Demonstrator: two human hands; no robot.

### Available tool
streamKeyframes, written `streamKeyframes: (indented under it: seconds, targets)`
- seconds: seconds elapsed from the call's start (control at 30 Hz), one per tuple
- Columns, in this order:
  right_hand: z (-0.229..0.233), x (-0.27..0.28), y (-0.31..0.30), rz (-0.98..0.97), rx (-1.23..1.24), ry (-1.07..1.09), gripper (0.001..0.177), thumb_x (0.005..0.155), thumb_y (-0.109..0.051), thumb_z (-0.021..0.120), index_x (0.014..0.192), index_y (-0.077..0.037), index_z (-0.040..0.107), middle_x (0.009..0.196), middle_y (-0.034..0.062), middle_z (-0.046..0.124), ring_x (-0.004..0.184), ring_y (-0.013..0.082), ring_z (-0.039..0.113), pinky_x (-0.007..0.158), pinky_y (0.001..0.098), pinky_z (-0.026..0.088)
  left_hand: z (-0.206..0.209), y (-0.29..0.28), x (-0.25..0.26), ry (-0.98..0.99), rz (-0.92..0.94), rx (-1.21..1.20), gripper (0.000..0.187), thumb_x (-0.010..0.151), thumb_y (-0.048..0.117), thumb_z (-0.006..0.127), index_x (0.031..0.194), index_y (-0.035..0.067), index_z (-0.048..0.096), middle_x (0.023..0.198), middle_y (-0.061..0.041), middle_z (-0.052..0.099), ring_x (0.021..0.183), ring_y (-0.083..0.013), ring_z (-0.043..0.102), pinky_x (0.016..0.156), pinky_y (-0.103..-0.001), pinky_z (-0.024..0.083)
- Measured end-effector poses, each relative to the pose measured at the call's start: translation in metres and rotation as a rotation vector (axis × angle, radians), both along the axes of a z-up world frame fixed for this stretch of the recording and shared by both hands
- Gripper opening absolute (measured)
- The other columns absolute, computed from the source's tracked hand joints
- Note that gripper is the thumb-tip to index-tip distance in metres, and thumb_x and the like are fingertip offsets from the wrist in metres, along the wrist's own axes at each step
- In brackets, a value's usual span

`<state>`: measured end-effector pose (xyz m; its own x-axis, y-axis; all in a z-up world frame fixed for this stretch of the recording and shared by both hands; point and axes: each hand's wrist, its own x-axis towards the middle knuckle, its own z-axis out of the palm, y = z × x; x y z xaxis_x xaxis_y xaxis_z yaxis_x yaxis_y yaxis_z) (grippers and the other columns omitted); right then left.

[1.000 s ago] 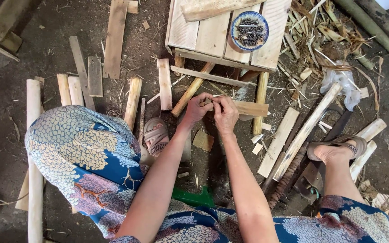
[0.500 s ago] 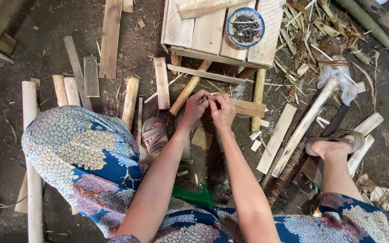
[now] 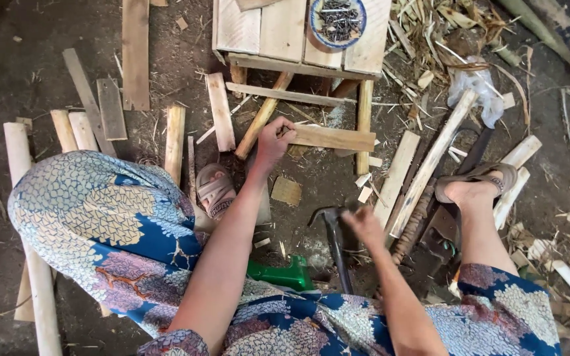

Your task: The person is using a hammer to secure wood and then a hand saw to cut through a wooden slat while working on a crate.

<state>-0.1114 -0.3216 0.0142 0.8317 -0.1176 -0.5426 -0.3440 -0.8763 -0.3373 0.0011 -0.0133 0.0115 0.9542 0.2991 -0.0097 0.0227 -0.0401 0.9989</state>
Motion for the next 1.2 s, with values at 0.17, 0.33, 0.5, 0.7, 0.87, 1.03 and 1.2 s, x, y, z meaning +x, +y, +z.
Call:
streamKeyframes:
  seconds: [0.17,0.33,0.5,0.7,0.87,1.03,1.2]
  targets:
    - [-0.117,-0.046,-0.009,0.342,-0.321,0.327,0.065,0.069,-0.056,0.068,0.118,-0.016,0.058,0.108,0.015,0.068,0.104,0.0361,0.063,0.086,0.049,0.052,-0.006,0.0,0.001,0.02,-0.005,0.005,0.01,0.074,0.015,0.071,0.083,0.02,0.069,0.06,0.002,0.049,0.06,-0.0069,0.048,0.06,-0.019,0.044]
    - [-0.142,-0.043,-0.014,0.207,-0.355,0.264,0.058,0.073,-0.041,0.06,0.127,-0.022,0.049,0.109,0.0143,0.066,0.101,0.0346,0.065,0.084,0.0483,0.054,0.011,-0.001,-0.005,0.04,0.018,0.004,0.012,0.073,0.012,0.071,0.083,0.017,0.068,0.063,-0.003,0.054,0.064,-0.0117,0.053,0.063,-0.023,0.047]
    - [-0.031,-0.03,0.033,-0.154,-0.014,0.072,0.039,0.062,-0.034,0.064,0.094,-0.013,0.069,0.09,0.0172,0.07,0.095,0.0369,0.065,0.082,0.0498,0.051,0.003,-0.002,-0.001,0.062,0.01,-0.029,0.012,0.073,0.008,0.071,0.084,0.012,0.067,0.072,-0.011,0.063,0.069,-0.0182,0.058,0.068,-0.028,0.051]
    - [0.047,-0.006,0.05,-0.097,0.225,-0.141,0.046,0.074,-0.039,0.072,0.096,-0.001,0.062,0.074,0.0211,0.063,0.075,0.0324,0.064,0.067,0.0445,0.047,0.01,-0.002,-0.001,0.06,0.013,-0.03,0.011,0.074,0.004,0.07,0.083,0.009,0.066,0.078,-0.013,0.066,0.074,-0.0224,0.061,0.07,-0.033,0.051]
    - [0.118,0.022,0.108,0.01,0.472,-0.282,0.047,0.088,-0.039,0.051,0.114,0.0,0.055,0.074,0.0126,0.055,0.07,0.0212,0.052,0.06,0.0347,0.043,-0.005,-0.007,0.004,0.071,0.011,-0.015,0.011,0.073,0.007,0.071,0.082,0.013,0.067,0.076,-0.01,0.065,0.07,-0.0195,0.06,0.065,-0.033,0.049]
    - [0.127,0.065,0.142,0.063,0.488,-0.333,0.035,0.096,-0.04,0.042,0.082,-0.013,0.056,0.054,0.0061,0.055,0.047,0.0201,0.057,0.051,0.0338,0.046,0.002,-0.008,0.005,0.098,0.0,-0.015,0.009,0.074,0.007,0.07,0.08,0.014,0.068,0.07,-0.009,0.066,0.068,-0.0198,0.06,0.065,-0.031,0.049]
    - [0.162,0.084,0.172,0.159,0.483,-0.482,0.043,0.094,-0.049,0.042,0.07,-0.016,0.055,0.05,0.0011,0.054,0.05,0.0183,0.055,0.054,0.0314,0.044,0.013,-0.002,0.005,0.123,-0.014,-0.055,0.009,0.075,0.007,0.07,0.083,0.012,0.068,0.076,-0.013,0.066,0.075,-0.0255,0.064,0.068,-0.035,0.052]
